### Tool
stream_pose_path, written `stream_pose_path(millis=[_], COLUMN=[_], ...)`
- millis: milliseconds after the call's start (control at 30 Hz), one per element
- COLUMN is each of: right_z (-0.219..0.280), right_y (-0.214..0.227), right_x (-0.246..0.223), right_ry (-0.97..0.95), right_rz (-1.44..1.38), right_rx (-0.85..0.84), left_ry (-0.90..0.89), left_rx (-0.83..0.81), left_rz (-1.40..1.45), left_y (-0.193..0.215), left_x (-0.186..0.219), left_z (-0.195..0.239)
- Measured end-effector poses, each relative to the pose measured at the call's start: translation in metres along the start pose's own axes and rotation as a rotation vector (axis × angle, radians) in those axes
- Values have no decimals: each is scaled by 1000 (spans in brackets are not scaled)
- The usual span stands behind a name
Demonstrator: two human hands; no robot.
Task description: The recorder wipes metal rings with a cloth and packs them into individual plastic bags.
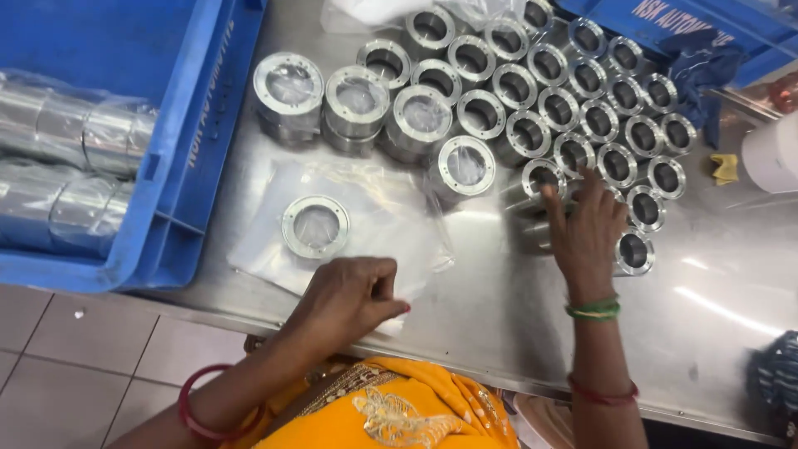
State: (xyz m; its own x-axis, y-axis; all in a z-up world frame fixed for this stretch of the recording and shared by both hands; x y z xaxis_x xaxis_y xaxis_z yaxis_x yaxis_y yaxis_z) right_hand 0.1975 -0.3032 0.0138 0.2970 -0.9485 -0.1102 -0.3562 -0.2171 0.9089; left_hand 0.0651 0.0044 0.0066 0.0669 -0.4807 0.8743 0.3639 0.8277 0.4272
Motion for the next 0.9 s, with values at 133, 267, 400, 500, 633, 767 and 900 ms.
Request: stream_pose_path(millis=[133, 267, 400, 500, 633, 767, 900], right_z=[41, 82, 93, 83, 71, 66, 77], right_y=[12, 31, 31, 36, 12, -27, -24], right_x=[4, -41, -70, -89, -128, -138, -129], right_ry=[-18, 227, -60, -204, -531, -526, -482], right_rz=[83, 65, -137, -236, -1081, -975, -921], right_rx=[-200, -139, -232, -206, -570, -673, -607], left_ry=[1, -29, -12, -61, -146, -239, -430], left_rx=[30, 115, 139, 147, 148, 194, 251], left_rz=[-52, -46, -61, -63, -108, -76, -33], left_y=[-15, -24, -24, -24, -12, 14, 16], left_x=[-1, -7, -12, -16, -20, -11, 6], left_z=[-10, -16, -18, -20, -17, -5, -5])
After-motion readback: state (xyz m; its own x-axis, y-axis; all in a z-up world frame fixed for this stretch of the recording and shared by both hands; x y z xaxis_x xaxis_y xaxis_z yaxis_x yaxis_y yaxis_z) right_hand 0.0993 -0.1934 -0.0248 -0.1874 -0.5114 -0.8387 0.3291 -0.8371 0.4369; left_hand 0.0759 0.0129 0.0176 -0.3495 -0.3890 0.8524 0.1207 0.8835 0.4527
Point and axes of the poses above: each hand's wrist, its own z-axis away from the middle knuckle, its own y-axis out of the back of the hand, x = y × z, the point moved 4 cm from there along -z, towards the middle knuckle, and after that the axes turned 4 degrees about -x, right-handed, at the moved point
